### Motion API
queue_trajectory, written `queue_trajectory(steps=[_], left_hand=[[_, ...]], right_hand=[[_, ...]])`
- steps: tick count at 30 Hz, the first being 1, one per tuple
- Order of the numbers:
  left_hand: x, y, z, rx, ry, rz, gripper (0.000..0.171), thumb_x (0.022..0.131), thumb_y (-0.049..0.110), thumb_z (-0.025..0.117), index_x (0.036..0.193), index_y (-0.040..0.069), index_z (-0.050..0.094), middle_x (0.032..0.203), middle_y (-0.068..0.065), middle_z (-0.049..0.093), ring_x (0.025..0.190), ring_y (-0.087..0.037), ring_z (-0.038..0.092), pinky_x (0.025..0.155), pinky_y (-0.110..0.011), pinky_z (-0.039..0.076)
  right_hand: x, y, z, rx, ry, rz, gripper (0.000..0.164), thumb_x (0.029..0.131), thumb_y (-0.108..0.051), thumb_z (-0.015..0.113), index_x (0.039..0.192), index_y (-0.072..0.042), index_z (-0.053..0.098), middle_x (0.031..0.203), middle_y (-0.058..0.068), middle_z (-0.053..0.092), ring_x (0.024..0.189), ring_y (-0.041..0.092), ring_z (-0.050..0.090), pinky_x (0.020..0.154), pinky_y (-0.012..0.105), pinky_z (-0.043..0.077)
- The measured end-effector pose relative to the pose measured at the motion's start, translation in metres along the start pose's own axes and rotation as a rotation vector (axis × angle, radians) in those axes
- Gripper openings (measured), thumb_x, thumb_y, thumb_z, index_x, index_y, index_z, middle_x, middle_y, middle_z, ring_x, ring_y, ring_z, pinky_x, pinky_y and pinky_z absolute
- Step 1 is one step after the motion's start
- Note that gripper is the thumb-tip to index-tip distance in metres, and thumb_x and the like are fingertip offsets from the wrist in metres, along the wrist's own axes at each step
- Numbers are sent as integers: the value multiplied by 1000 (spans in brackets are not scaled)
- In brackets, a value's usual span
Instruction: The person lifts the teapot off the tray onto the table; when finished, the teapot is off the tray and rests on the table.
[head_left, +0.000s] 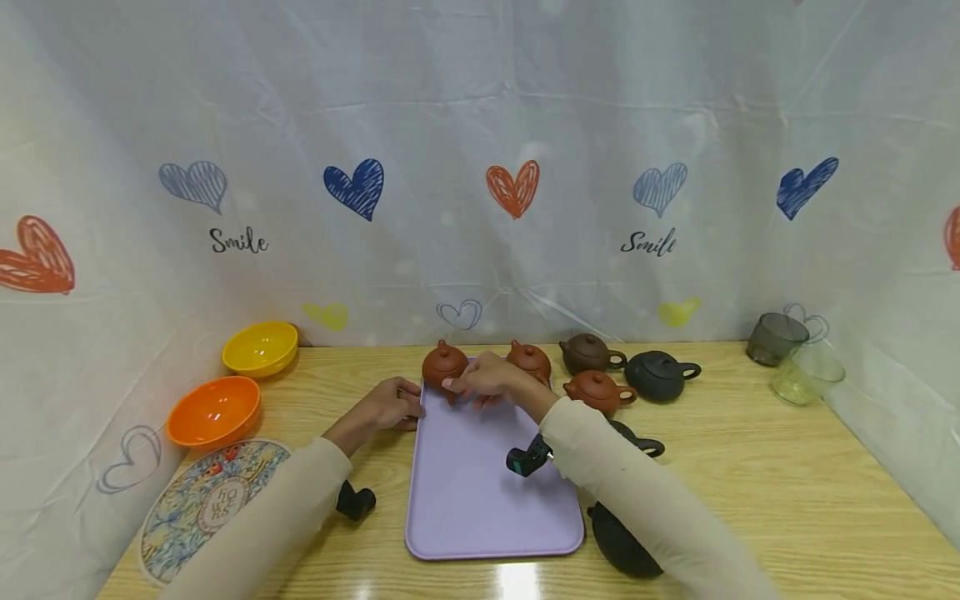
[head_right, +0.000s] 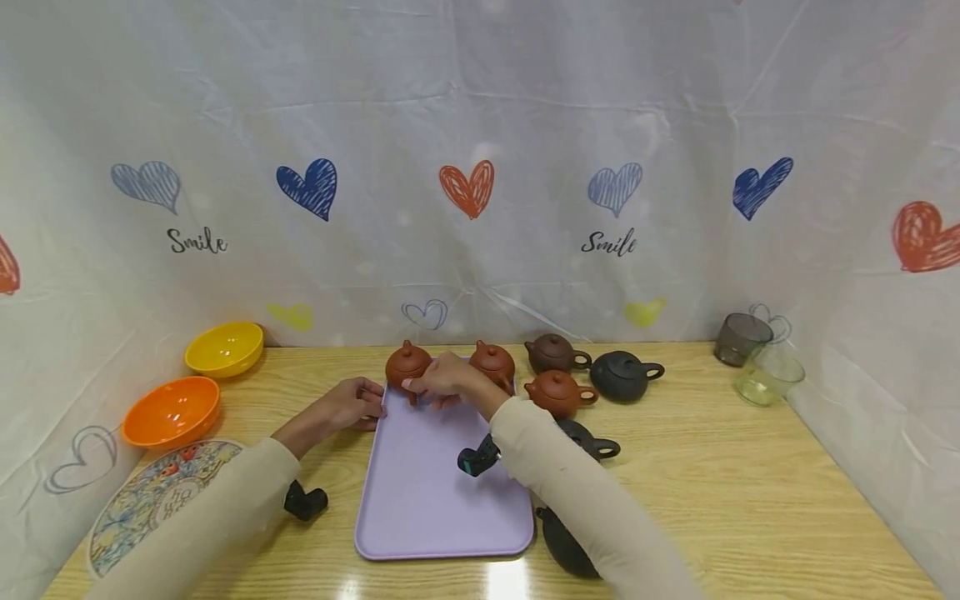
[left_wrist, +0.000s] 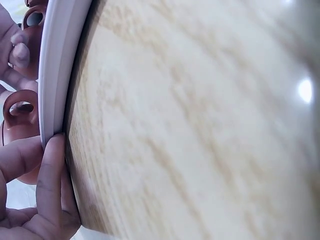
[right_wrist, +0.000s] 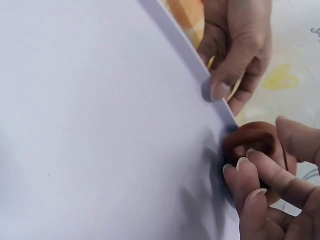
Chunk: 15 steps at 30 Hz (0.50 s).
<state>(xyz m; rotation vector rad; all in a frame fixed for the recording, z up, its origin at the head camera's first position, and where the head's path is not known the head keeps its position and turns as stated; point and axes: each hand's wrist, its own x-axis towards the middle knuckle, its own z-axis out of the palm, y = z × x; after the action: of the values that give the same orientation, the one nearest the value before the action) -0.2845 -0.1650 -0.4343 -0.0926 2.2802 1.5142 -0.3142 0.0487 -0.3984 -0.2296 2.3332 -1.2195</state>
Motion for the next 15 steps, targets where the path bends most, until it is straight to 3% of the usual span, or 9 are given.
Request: queue_trajectory(steps=[9,15], left_hand=[[1,-1,1,8,-5,11,41,92,1,65,129,-6,49,114,-18,56,92,-21,63,77,-31,60],[1,-3,0,7,-2,12,40,92,0,65,128,-7,48,112,-18,56,91,-21,63,77,-31,60]], right_hand=[[2,-2,4,-13,-12,9,17,93,-22,71,95,-7,78,94,5,73,62,16,63,54,26,51],[0,-5,9,-46,-28,5,23,96,-23,66,94,-2,77,90,4,69,61,16,64,53,26,52]])
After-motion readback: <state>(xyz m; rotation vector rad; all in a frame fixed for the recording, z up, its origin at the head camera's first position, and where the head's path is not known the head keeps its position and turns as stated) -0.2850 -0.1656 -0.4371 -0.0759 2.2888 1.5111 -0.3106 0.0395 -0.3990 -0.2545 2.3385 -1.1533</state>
